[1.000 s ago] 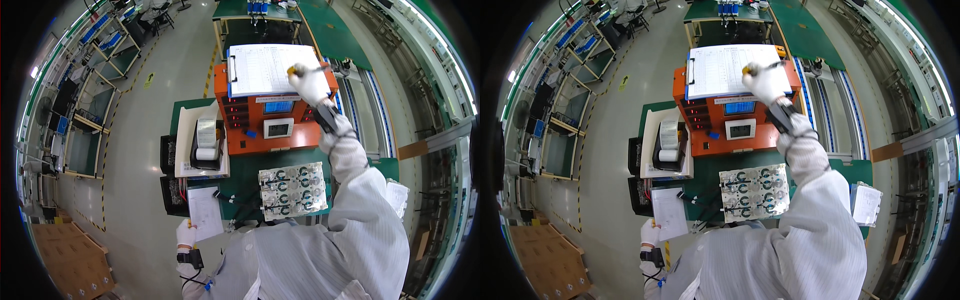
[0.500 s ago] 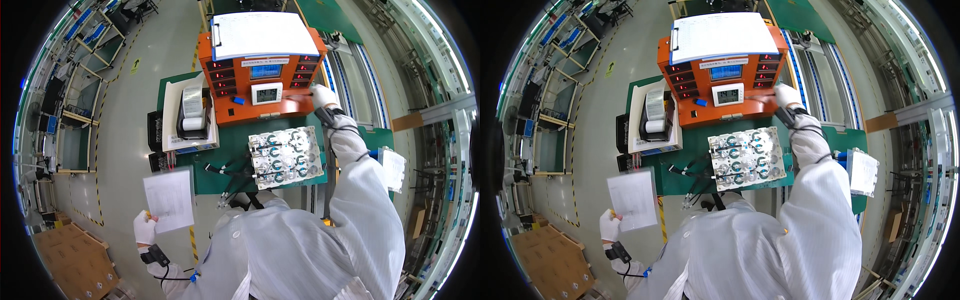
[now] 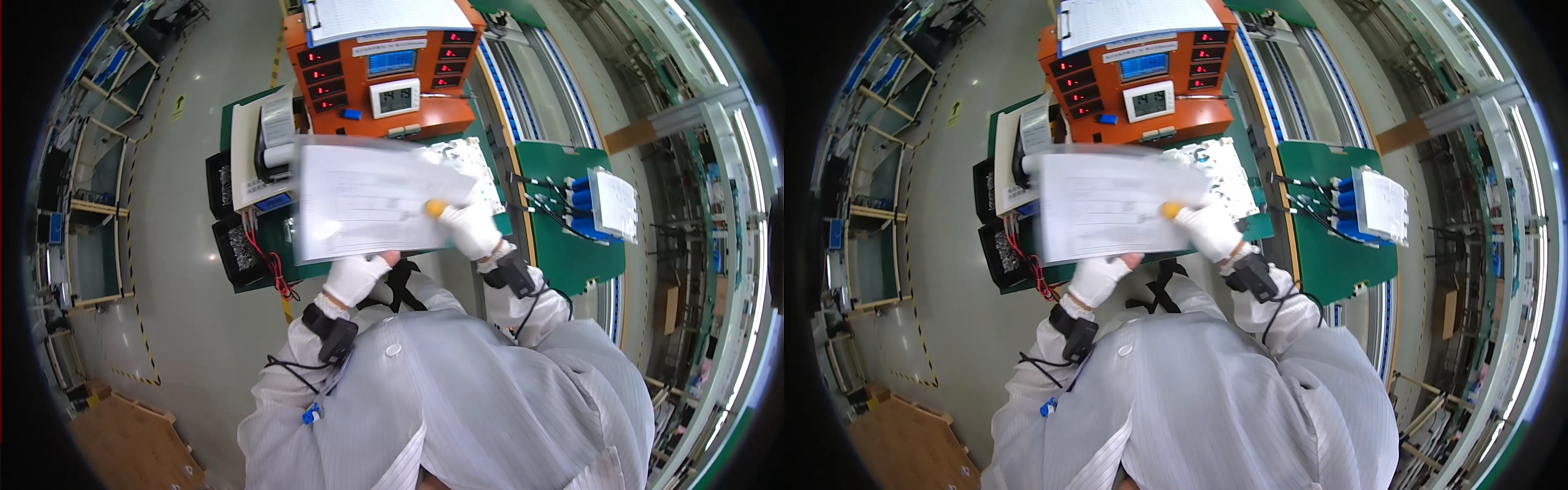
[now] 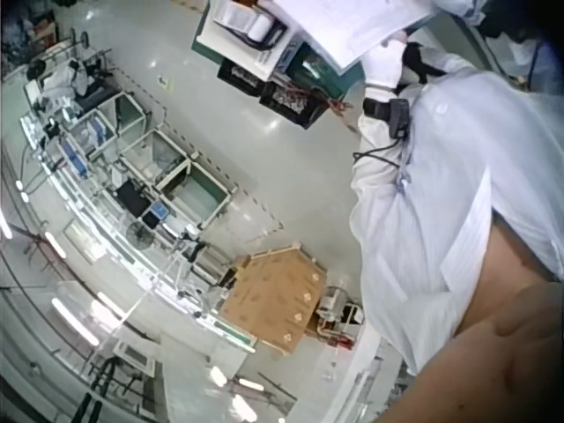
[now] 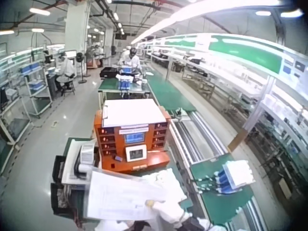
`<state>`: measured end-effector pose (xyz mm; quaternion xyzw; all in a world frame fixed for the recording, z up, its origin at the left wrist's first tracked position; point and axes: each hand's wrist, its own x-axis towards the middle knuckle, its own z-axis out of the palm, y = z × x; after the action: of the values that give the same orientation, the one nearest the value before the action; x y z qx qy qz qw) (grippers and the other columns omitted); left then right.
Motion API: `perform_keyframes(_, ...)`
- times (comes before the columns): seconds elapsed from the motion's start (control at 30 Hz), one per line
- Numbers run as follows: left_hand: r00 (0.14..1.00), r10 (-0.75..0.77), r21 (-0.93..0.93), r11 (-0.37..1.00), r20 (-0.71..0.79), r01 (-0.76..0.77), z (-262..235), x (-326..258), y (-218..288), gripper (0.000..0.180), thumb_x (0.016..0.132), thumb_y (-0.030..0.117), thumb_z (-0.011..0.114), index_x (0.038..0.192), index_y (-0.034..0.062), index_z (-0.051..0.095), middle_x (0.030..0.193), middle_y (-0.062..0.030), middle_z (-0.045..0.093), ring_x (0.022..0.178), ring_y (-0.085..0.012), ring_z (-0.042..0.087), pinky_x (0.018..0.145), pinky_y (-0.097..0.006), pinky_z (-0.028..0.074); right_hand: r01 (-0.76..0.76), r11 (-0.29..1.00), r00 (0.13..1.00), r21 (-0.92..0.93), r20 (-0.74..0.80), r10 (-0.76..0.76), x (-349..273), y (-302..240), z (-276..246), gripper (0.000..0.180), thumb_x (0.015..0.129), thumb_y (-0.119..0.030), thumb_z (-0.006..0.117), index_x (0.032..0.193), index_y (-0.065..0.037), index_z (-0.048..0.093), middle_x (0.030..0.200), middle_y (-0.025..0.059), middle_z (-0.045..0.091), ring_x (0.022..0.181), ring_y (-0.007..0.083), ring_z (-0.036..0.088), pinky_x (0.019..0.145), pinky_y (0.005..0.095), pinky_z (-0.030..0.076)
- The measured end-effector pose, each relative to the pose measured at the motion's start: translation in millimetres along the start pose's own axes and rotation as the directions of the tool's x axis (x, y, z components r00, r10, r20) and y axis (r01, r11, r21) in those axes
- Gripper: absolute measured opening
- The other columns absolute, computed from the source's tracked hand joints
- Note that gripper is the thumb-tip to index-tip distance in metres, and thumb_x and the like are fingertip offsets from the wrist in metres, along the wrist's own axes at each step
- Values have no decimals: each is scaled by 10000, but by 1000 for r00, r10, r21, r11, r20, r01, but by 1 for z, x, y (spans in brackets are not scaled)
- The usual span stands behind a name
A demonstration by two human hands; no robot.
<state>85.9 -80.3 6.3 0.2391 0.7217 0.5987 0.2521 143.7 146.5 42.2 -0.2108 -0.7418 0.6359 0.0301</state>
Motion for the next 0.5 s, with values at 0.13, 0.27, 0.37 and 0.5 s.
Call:
perform_keyframes(0.13, 918, -212, 432, 900, 334, 50, 12, 9, -47, 378, 761, 192, 726, 1081, 3, 652, 933, -127, 683, 866, -235, 662, 797, -313, 510, 37, 998, 821, -45, -568, -56, -15, 10, -99, 179, 819, -116, 661, 953, 0, 678, 823, 19, 639, 691, 86, 568, 610, 261, 473)
perform_keyframes(0.27, 978, -208, 858, 500, -13, 118, 15, -1, -100, 793, 688, 335, 763, 1374, 96, 444, 1348, -122, 460, 1234, -314, 443, 976, -447, 393, 415, 907, 548, -76, -774, -316, -41, -6, -212, 232, 881, -126, 661, 1070, 4, 630, 901, 42, 645, 732, 115, 586, 653, 247, 479)
perform_keyframes(0.37, 972, -228, 942, 311, -54, 125, 19, -5, -121, 927, 671, 319, 771, 1462, 138, 322, 1384, -126, 404, 1265, -307, 375, 981, -483, 334, 500, 835, 698, 231, -679, -230, -57, -30, -233, 317, 921, -73, 583, 1216, 32, 540, 1080, 134, 646, 926, 214, 661, 823, 318, 545)
perform_keyframes(0.5, 992, -126, 980, 198, -3, 28, 23, 0, -155, 773, 701, 181, 706, 1409, 154, 397, 1278, -110, 464, 1129, -322, 478, 866, -473, 420, 475, 832, 788, 285, -558, -259, -34, -13, -233, 381, 902, -143, 637, 1236, 8, 533, 1111, 85, 632, 1034, 183, 604, 916, 326, 482)
